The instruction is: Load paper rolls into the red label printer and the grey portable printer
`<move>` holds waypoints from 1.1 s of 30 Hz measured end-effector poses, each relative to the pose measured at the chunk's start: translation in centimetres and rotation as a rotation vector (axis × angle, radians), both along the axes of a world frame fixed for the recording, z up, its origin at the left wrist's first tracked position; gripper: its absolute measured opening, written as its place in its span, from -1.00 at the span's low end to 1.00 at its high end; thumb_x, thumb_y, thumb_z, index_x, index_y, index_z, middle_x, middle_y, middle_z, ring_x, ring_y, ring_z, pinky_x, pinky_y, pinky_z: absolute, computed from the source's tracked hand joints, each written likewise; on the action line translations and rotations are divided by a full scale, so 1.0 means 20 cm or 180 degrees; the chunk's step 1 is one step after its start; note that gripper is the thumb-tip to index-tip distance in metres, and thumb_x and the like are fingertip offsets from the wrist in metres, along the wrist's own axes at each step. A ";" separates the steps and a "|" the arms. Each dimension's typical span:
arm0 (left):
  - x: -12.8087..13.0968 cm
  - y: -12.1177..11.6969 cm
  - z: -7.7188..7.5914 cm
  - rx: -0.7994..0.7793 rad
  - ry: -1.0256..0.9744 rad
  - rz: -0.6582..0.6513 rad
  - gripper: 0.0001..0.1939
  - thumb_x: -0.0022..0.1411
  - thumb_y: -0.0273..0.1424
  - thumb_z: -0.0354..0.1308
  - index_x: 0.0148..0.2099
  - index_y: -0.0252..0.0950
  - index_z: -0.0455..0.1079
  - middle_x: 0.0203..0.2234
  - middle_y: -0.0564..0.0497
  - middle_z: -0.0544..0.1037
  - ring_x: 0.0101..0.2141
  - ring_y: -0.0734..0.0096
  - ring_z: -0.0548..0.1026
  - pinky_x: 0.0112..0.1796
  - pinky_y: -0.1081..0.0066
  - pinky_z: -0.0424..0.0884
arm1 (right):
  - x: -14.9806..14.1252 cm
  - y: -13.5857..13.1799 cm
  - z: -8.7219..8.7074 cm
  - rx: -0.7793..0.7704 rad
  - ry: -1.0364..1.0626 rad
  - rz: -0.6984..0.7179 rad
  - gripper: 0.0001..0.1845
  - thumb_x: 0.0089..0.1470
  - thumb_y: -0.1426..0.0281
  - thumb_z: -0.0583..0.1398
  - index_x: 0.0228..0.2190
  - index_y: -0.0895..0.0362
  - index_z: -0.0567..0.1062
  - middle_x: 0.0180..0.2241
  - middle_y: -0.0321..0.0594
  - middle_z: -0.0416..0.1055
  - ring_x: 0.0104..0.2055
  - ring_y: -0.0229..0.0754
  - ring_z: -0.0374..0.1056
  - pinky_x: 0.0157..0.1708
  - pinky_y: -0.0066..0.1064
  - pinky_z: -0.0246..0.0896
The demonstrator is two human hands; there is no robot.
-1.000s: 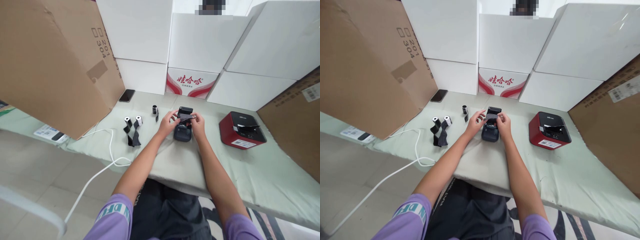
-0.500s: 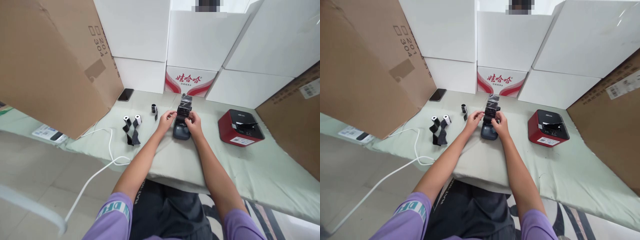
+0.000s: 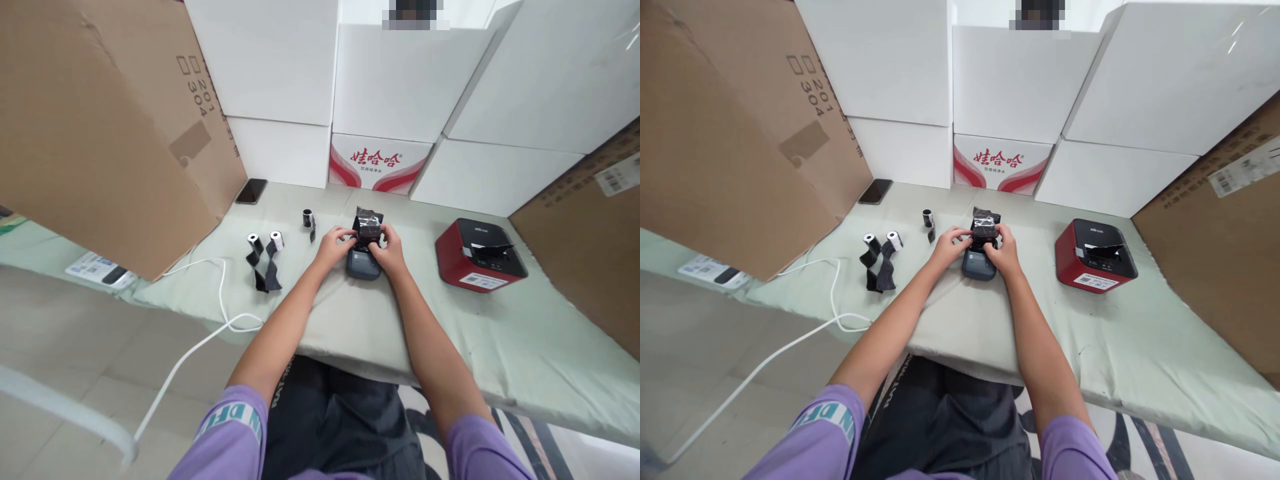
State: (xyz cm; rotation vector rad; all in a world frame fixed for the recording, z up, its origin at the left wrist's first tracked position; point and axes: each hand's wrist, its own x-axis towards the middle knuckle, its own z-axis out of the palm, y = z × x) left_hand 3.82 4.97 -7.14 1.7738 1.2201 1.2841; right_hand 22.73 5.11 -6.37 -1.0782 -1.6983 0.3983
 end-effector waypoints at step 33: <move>0.02 -0.02 -0.01 0.0008 0.0090 -0.0019 -0.65 0.24 -0.40 0.20 0.08 -0.21 0.52 -0.09 -0.06 0.47 -0.20 0.40 0.44 -0.16 0.39 0.42 | 0.00 0.03 -0.02 -0.0644 0.1406 -0.0249 -0.47 0.16 0.05 0.12 0.09 0.00 0.39 0.17 -0.08 0.39 0.18 -0.05 0.33 0.13 -0.16 0.21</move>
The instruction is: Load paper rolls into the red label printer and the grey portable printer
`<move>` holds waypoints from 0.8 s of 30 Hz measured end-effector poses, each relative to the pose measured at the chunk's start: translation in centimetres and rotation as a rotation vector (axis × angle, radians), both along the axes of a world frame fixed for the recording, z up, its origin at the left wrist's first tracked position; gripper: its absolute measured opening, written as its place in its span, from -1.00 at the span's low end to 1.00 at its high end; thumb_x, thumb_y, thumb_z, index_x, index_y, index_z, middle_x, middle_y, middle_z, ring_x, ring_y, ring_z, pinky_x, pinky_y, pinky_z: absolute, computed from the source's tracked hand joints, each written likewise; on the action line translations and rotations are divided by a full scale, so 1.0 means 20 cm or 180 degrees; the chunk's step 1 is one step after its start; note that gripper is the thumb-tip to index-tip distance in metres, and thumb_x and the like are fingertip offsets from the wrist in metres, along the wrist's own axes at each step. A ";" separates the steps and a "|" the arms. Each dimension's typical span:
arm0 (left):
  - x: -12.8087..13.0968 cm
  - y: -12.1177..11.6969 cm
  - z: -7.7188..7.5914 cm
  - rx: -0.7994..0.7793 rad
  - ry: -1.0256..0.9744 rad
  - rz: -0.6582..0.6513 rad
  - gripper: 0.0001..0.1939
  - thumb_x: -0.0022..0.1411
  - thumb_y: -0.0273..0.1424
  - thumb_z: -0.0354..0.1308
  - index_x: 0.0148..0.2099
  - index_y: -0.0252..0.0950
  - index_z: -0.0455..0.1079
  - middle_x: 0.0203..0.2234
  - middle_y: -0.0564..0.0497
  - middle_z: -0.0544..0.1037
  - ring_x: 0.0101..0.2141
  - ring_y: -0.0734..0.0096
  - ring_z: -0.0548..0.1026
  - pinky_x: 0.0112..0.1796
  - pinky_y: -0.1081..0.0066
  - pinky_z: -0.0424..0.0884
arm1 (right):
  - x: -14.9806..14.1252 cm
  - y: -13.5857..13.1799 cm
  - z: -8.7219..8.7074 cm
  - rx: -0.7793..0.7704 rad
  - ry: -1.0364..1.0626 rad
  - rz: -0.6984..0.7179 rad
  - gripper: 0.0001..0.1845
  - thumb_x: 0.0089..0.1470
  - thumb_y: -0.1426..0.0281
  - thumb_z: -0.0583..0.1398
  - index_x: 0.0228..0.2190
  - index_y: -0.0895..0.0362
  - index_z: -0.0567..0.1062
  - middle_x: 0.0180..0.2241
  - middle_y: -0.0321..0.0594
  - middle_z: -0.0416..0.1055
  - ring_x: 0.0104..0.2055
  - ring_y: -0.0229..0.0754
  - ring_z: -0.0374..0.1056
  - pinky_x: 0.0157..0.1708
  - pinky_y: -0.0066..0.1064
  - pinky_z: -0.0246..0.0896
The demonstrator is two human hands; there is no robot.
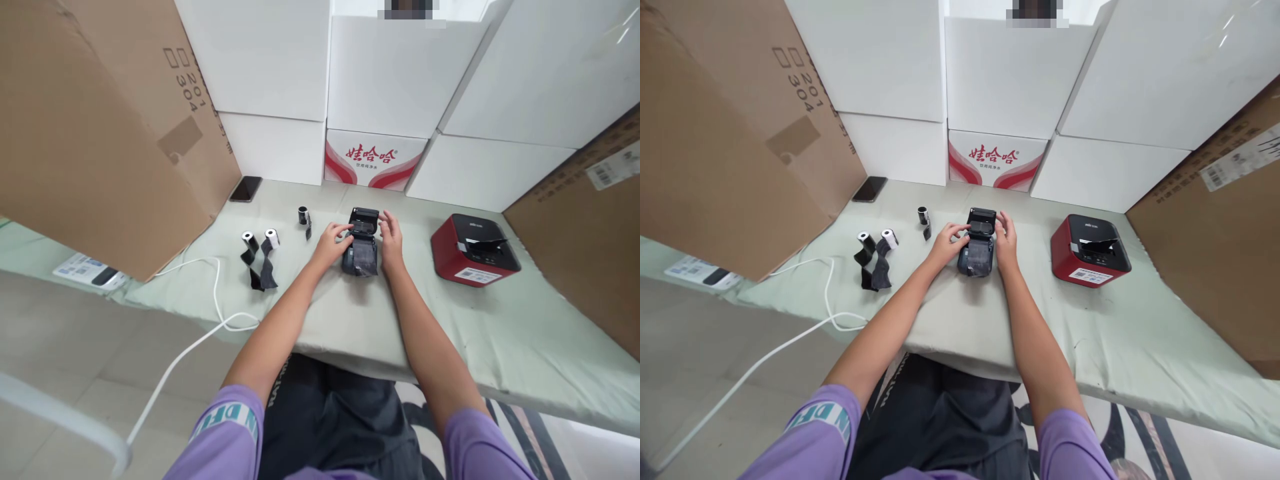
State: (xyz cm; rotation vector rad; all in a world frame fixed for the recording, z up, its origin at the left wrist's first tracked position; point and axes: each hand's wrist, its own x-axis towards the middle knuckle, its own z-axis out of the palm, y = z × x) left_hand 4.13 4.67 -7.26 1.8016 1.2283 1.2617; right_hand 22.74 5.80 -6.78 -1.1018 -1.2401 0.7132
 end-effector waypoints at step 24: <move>0.00 0.03 -0.02 -0.0692 -0.0379 -0.0037 -0.63 0.25 -0.30 0.24 0.09 -0.29 0.45 -0.02 -0.18 0.61 -0.10 0.24 0.57 0.00 0.22 0.45 | 0.05 0.04 -0.05 -0.0241 -0.0246 0.0940 -0.62 -0.12 0.23 0.29 -0.20 0.07 0.52 -0.19 -0.19 0.58 -0.05 -0.03 0.46 0.03 -0.15 0.32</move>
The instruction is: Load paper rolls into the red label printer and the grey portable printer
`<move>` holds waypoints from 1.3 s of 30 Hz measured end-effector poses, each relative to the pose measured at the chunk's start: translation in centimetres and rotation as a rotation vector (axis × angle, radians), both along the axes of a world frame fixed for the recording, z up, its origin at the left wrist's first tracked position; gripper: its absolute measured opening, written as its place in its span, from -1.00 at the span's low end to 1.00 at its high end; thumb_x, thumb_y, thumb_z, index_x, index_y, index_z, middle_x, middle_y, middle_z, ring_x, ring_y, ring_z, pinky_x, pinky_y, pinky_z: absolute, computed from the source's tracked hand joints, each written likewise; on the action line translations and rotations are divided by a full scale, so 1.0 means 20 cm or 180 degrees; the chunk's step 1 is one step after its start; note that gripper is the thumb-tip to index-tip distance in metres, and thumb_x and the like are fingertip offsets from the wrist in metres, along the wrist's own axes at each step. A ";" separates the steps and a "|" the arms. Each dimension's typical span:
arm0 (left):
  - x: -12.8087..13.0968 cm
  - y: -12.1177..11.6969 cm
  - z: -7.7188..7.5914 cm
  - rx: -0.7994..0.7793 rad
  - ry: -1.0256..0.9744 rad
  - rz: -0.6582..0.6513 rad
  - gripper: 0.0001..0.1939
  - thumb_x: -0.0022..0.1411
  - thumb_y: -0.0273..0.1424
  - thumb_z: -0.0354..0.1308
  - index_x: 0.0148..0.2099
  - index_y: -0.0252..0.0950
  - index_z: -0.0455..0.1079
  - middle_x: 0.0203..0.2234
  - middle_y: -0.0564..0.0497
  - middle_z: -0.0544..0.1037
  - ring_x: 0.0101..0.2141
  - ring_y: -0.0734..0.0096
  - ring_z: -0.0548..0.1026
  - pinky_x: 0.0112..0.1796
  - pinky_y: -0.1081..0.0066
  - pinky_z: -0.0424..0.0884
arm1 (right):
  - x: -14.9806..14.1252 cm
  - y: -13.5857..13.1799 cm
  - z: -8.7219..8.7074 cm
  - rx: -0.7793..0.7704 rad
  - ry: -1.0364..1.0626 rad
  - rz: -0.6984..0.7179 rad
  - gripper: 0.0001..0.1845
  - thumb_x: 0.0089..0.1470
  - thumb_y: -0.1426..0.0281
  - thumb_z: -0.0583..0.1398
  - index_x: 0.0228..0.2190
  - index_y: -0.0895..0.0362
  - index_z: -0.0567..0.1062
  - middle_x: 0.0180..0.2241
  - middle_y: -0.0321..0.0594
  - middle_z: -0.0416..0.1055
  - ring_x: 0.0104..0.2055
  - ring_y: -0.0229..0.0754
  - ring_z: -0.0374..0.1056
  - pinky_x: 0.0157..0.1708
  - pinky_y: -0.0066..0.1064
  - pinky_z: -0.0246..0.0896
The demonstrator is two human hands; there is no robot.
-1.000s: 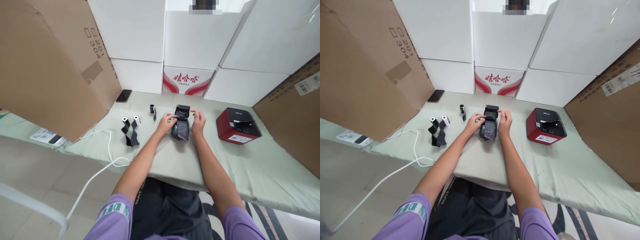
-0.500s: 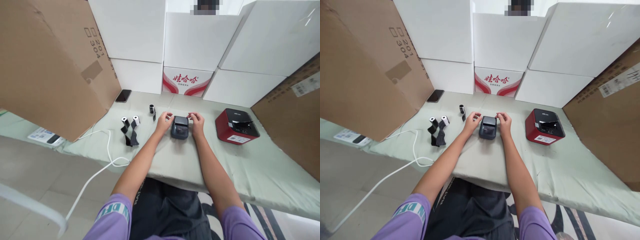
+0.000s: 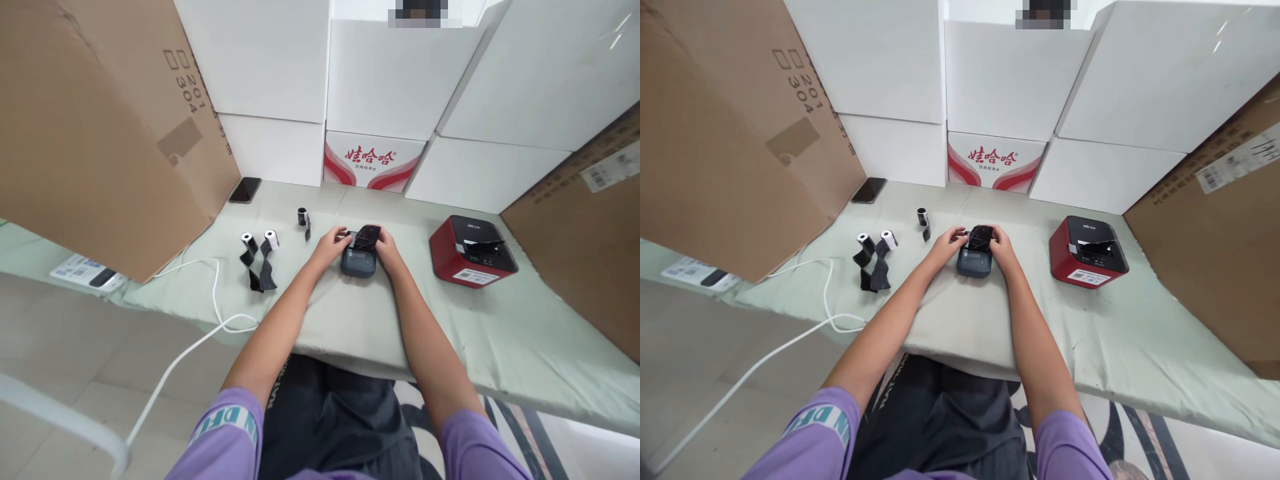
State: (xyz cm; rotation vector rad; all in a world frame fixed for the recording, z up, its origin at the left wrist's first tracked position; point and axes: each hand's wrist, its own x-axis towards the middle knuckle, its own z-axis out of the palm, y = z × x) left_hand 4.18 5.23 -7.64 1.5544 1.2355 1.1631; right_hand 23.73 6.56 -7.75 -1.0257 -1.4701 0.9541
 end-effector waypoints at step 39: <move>-0.02 0.01 -0.02 -0.0052 0.0101 -0.0212 -0.51 0.24 -0.29 0.22 0.19 -0.34 0.41 0.15 -0.23 0.52 0.17 0.13 0.47 0.21 0.20 0.32 | -0.03 -0.14 -0.05 0.0036 0.0082 -0.1089 -0.61 -0.02 0.18 0.19 -0.16 0.12 0.45 -0.14 -0.10 0.53 -0.06 -0.07 0.44 0.03 -0.14 0.34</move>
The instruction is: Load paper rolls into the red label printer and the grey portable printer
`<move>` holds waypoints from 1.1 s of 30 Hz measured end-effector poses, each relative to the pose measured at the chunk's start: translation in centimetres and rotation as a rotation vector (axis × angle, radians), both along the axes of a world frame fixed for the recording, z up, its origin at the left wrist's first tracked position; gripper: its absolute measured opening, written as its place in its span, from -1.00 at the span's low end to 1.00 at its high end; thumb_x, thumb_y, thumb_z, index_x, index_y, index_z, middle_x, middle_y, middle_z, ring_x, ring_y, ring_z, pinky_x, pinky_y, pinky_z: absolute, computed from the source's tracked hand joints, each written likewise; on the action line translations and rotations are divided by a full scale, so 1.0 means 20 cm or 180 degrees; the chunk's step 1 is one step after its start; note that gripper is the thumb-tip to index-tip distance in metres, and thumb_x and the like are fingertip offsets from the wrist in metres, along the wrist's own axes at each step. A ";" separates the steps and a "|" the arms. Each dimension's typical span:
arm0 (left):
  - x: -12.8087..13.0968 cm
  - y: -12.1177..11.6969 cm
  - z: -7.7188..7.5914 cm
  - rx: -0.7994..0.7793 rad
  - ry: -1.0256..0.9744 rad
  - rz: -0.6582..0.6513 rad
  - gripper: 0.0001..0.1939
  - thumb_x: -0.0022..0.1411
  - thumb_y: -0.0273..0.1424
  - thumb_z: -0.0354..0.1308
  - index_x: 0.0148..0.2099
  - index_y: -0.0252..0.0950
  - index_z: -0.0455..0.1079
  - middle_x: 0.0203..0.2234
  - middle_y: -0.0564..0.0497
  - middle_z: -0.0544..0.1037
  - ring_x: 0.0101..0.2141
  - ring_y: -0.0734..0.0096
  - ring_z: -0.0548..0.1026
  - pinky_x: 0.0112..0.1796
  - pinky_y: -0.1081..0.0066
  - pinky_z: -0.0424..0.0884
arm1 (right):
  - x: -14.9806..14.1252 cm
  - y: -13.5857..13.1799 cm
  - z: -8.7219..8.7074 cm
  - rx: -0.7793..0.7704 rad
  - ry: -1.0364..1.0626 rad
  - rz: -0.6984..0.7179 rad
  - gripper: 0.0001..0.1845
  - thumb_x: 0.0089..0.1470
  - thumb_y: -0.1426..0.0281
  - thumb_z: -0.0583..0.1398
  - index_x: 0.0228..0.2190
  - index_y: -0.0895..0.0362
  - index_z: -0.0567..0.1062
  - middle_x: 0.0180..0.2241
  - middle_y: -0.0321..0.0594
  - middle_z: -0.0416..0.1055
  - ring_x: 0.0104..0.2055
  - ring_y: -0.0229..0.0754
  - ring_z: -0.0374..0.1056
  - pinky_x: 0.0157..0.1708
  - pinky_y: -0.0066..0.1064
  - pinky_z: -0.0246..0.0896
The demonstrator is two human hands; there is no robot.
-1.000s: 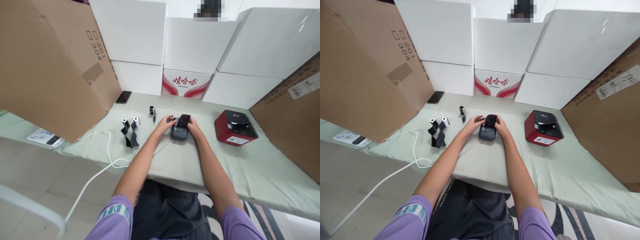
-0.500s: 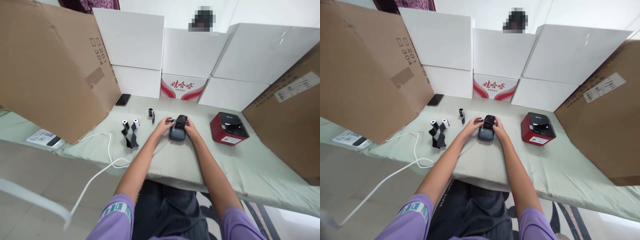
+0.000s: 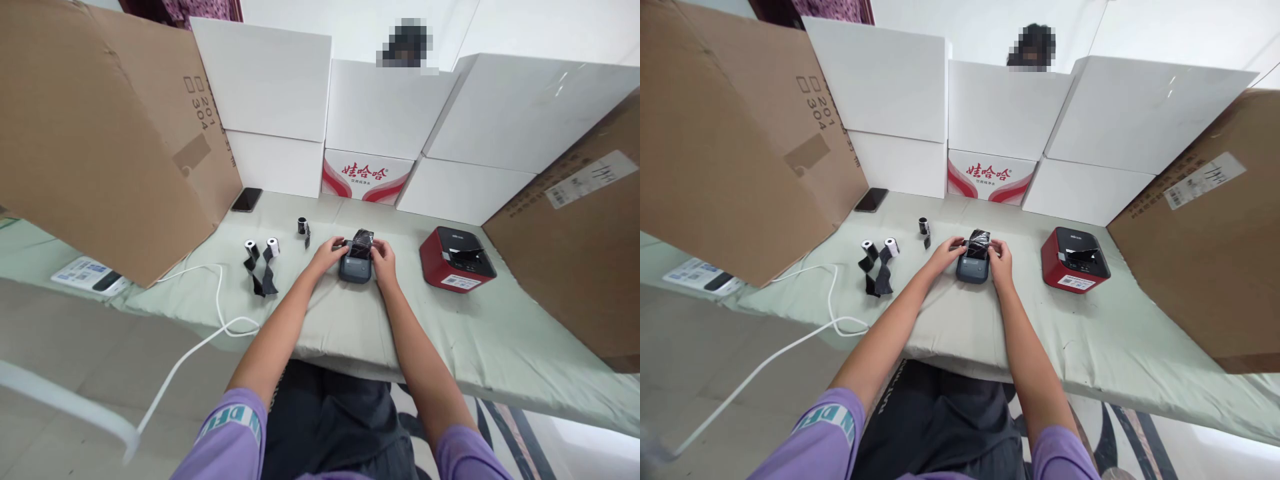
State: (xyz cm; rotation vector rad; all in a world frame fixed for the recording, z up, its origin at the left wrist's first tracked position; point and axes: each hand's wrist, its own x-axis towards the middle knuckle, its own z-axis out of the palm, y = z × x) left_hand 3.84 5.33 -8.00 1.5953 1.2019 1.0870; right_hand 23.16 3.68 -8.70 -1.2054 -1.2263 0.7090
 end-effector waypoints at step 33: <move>0.02 -0.02 0.01 0.0204 0.0110 0.0110 -0.56 0.25 -0.31 0.21 0.16 -0.30 0.42 0.08 -0.17 0.54 0.04 0.23 0.51 0.13 0.23 0.40 | 0.08 0.06 0.24 -0.0020 -0.1486 -0.1602 0.07 -0.23 0.22 0.31 0.28 0.28 0.11 0.18 0.20 0.27 0.25 0.24 0.17 0.30 0.03 0.01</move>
